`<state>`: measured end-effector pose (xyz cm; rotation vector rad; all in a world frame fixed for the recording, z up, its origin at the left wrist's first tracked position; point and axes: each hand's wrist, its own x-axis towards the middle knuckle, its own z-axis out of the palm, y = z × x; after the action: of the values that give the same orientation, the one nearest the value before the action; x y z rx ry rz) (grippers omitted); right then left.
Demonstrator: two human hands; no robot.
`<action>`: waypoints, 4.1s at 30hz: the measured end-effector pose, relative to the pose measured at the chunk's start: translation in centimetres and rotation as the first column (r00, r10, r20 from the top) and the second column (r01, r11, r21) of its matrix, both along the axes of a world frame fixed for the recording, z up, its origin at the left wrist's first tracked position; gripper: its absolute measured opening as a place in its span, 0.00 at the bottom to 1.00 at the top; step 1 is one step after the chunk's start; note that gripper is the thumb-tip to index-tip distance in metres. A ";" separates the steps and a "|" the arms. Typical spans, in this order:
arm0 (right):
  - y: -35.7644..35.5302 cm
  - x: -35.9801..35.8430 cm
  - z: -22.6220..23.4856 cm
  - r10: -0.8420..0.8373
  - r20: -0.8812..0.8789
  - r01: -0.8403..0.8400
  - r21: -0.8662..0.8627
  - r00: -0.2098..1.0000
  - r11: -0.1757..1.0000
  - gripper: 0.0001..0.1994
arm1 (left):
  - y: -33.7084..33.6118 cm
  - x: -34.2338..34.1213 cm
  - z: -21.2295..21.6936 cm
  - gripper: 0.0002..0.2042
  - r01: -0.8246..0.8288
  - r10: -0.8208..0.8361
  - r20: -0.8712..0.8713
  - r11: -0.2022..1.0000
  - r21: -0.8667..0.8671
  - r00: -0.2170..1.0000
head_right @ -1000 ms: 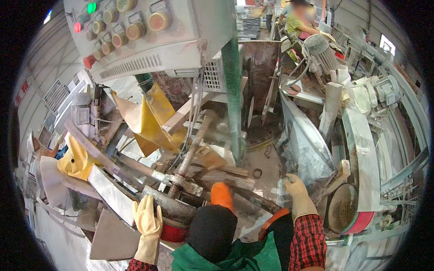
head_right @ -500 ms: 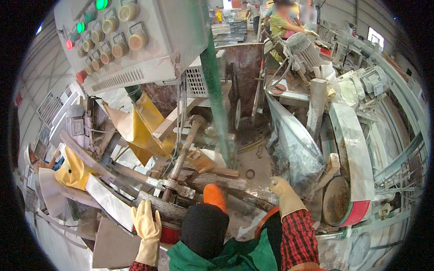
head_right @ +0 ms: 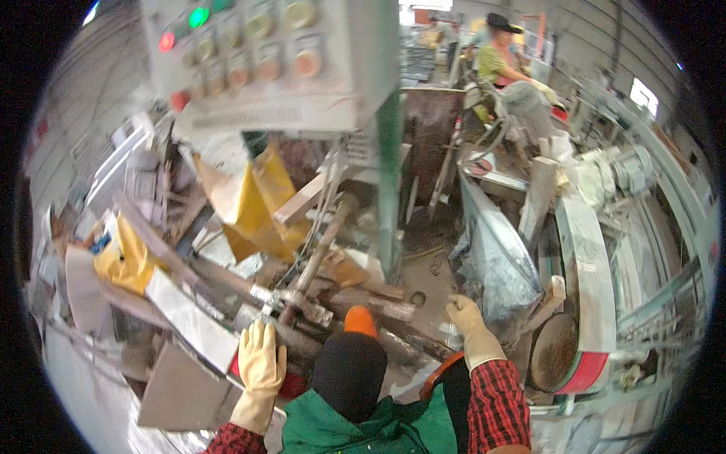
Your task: The person operates a grinding or processing machine, repeatedly feeding flat rectangular sheets into a hopper. They use gloved hands to guide the sheets and occasionally adjust the machine's components. The task is performed continuously in a factory setting.
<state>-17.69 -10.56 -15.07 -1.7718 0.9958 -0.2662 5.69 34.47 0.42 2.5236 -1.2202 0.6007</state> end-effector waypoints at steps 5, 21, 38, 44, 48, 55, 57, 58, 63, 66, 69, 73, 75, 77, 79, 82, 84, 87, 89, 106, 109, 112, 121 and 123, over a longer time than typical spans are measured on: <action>8.0 13.3 13.0 0.272 0.270 -0.261 -0.075 0.924 0.962 0.23 | 0.4 0.9 -0.2 0.27 -0.004 0.008 -0.177 1.000 0.020 0.984; 43.8 29.1 16.4 0.721 -0.443 -0.809 -0.516 0.533 0.282 0.50 | 1.0 -1.3 -8.1 0.29 -0.664 -0.908 -0.344 0.105 -0.740 0.240; 37.5 29.2 22.5 0.777 -0.159 -0.732 -0.488 0.610 0.475 0.13 | -0.4 -1.8 1.4 0.20 -0.142 -0.080 -0.669 0.952 -0.272 0.739; 26.9 28.2 24.3 0.589 -0.195 -0.588 -0.537 0.784 0.605 0.16 | 0.6 -0.5 0.2 0.18 0.146 -0.152 -0.265 0.988 -0.040 0.952; 16.0 23.8 20.8 0.424 -0.018 -0.370 -0.523 0.906 0.768 0.18 | 1.3 2.1 1.6 0.14 0.231 -0.254 -0.286 0.967 -0.111 0.924; 7.6 9.6 14.7 -0.029 0.255 0.117 -0.335 0.967 0.935 0.19 | 3.8 7.7 -0.9 0.16 0.000 -0.009 -0.161 0.998 -0.057 0.987; 5.8 4.9 12.1 -0.211 0.375 0.298 -0.191 0.903 0.935 0.19 | 3.2 7.8 -2.2 0.17 0.023 -0.029 -0.198 0.999 -0.032 0.980; 5.5 3.6 11.3 -0.360 0.420 0.406 -0.023 0.833 0.913 0.18 | 3.5 7.9 -2.5 0.17 0.009 -0.009 -0.184 1.000 0.003 0.983; 3.3 -0.5 7.9 -0.640 0.525 0.547 0.345 0.561 0.763 0.15 | 3.3 7.5 -3.1 0.18 -0.025 0.040 -0.265 0.998 0.060 0.963; 3.8 -0.2 9.9 -0.666 0.541 0.526 0.416 0.513 0.742 0.11 | 3.6 7.6 -3.5 0.18 -0.022 0.039 -0.213 0.997 0.080 0.976; 4.2 0.2 10.6 -0.614 0.673 0.460 0.428 0.413 0.778 0.12 | 3.3 7.0 -3.1 0.18 -0.053 0.068 -0.262 0.997 0.064 0.963; 4.5 0.0 12.1 -0.605 0.649 0.462 0.408 0.460 0.788 0.16 | 3.3 7.2 -3.7 0.18 -0.057 0.062 -0.262 0.998 0.027 0.963; 4.7 -0.2 12.5 -0.613 0.675 0.405 0.467 0.410 0.786 0.17 | 3.0 6.6 -3.6 0.19 -0.046 0.051 -0.263 0.999 0.023 0.964; 4.2 -0.6 11.9 -0.598 0.694 0.390 0.461 0.401 0.797 0.18 | 2.8 6.5 -4.0 0.19 -0.047 0.053 -0.240 0.999 0.027 0.969; 4.0 -0.7 11.9 -0.597 0.709 0.417 0.445 0.377 0.792 0.18 | 2.9 6.3 -4.0 0.19 -0.040 0.044 -0.233 0.999 0.021 0.971; 4.2 -0.8 12.4 -0.697 0.664 0.489 0.529 0.272 0.694 0.16 | 3.0 6.0 -4.2 0.19 -0.045 0.045 -0.242 0.999 0.005 0.969; 4.5 -0.8 13.3 -0.836 0.526 0.448 0.716 0.157 0.535 0.16 | 3.3 6.1 -3.9 0.19 -0.033 0.037 -0.204 0.999 0.022 0.978; 2.4 -3.2 10.3 -0.869 0.494 -0.005 0.869 0.015 0.494 0.18 | 2.5 5.8 -4.1 0.19 -0.028 0.037 -0.194 0.998 0.048 0.980; 1.9 -3.8 10.2 -0.879 0.477 -0.239 0.855 0.017 0.460 0.17 | 2.6 5.5 -3.9 0.19 -0.020 0.030 -0.185 0.998 0.054 0.982; 3.1 -5.2 12.8 -0.656 0.725 -0.772 0.291 -0.207 0.565 0.31 | 2.5 4.1 -3.9 0.20 -0.006 0.014 -0.101 0.997 0.074 0.995; 3.5 -5.6 13.3 -0.602 0.778 -0.748 0.291 -0.178 0.597 0.32 | 1.9 3.5 -3.7 0.20 -0.006 0.015 -0.115 0.997 0.072 0.993; 3.5 -4.9 13.7 -0.629 0.754 -0.779 0.274 -0.191 0.564 0.31 | 2.3 3.8 -4.0 0.20 -0.003 0.010 -0.131 0.999 0.054 0.991; 1.5 -14.0 10.1 -0.539 0.842 0.113 0.532 0.035 0.839 0.23 | 6.0 8.2 -1.6 0.20 -0.031 0.040 -0.101 0.995 0.090 0.994; 2.4 -19.9 10.8 -0.743 0.668 0.458 0.669 -0.025 0.586 0.21 | 7.4 10.6 -2.2 0.20 -0.090 0.100 -0.085 0.989 0.114 0.991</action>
<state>-37.56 -8.14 -4.28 -0.4515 0.7491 -1.5296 16.25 41.92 -1.82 2.6808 -1.1361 0.4464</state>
